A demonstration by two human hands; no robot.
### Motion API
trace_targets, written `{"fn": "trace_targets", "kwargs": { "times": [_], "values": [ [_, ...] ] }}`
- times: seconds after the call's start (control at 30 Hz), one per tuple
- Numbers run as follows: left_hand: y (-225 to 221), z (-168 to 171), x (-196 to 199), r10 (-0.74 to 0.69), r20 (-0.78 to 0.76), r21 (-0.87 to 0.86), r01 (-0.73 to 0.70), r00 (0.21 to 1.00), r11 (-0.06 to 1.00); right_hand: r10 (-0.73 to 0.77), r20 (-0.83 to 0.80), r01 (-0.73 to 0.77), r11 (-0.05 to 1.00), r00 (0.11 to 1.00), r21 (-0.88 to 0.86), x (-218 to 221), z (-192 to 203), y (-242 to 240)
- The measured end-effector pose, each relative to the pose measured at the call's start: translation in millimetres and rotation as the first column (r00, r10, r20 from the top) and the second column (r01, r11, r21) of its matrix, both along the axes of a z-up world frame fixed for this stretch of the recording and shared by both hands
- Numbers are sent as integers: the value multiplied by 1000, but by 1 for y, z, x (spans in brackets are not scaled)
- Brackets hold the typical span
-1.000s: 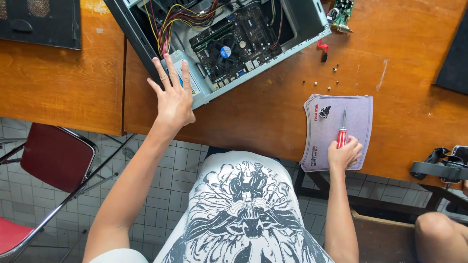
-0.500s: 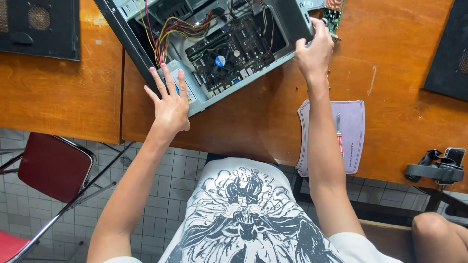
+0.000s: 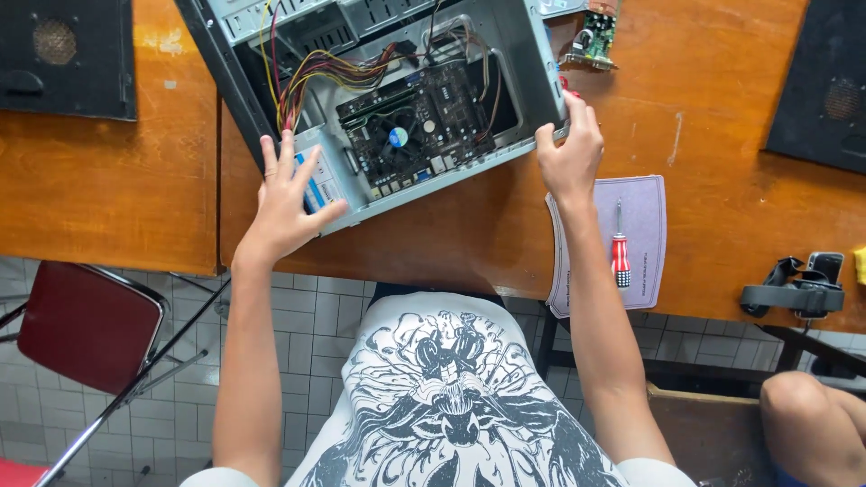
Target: Securing a power supply unit into a computer case using a screwdriver and managing the internal power cables.
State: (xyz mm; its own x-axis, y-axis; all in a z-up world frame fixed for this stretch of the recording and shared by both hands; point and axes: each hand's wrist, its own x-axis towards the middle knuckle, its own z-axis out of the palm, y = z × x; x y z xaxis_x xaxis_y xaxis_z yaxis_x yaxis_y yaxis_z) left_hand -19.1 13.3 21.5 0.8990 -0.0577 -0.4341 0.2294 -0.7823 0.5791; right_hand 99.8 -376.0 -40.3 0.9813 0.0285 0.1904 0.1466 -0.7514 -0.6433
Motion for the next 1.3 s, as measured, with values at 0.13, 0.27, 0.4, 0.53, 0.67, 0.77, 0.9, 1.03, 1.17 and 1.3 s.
{"fn": "trace_targets", "kwargs": {
  "times": [0.13,0.27,0.4,0.53,0.67,0.77,0.9,1.03,1.17,1.3],
  "values": [
    [4,-24,-20,75,216,35,-84,973,996,-13,9,12,998,1000,55,-26,-11,-5],
    [19,-29,-25,108,294,51,-129,950,990,-44,-2,44,996,999,79,-58,-13,4],
    [35,-32,-29,94,326,118,-139,941,983,-110,-86,118,989,990,93,-95,2,26],
    [52,-40,-37,88,354,167,-155,931,974,-144,-147,159,982,979,99,-127,-7,40],
    [58,-33,-38,93,381,169,-168,920,971,-122,-316,167,978,941,122,-152,-16,40],
    [51,-24,-40,143,363,129,-201,921,971,-32,-427,118,977,904,177,-145,-10,28],
    [42,-34,-59,340,488,82,-430,804,899,82,-361,32,954,929,297,-91,-6,9],
    [19,-54,-99,563,627,-42,-698,539,715,97,-208,-48,972,973,230,-21,-95,-8],
    [-64,-17,-94,672,624,-145,-786,399,601,164,-232,-203,966,959,-159,51,-99,2],
    [-142,2,-99,917,83,-316,-863,390,395,237,-389,-375,866,890,-331,105,-144,4]
  ]
}}
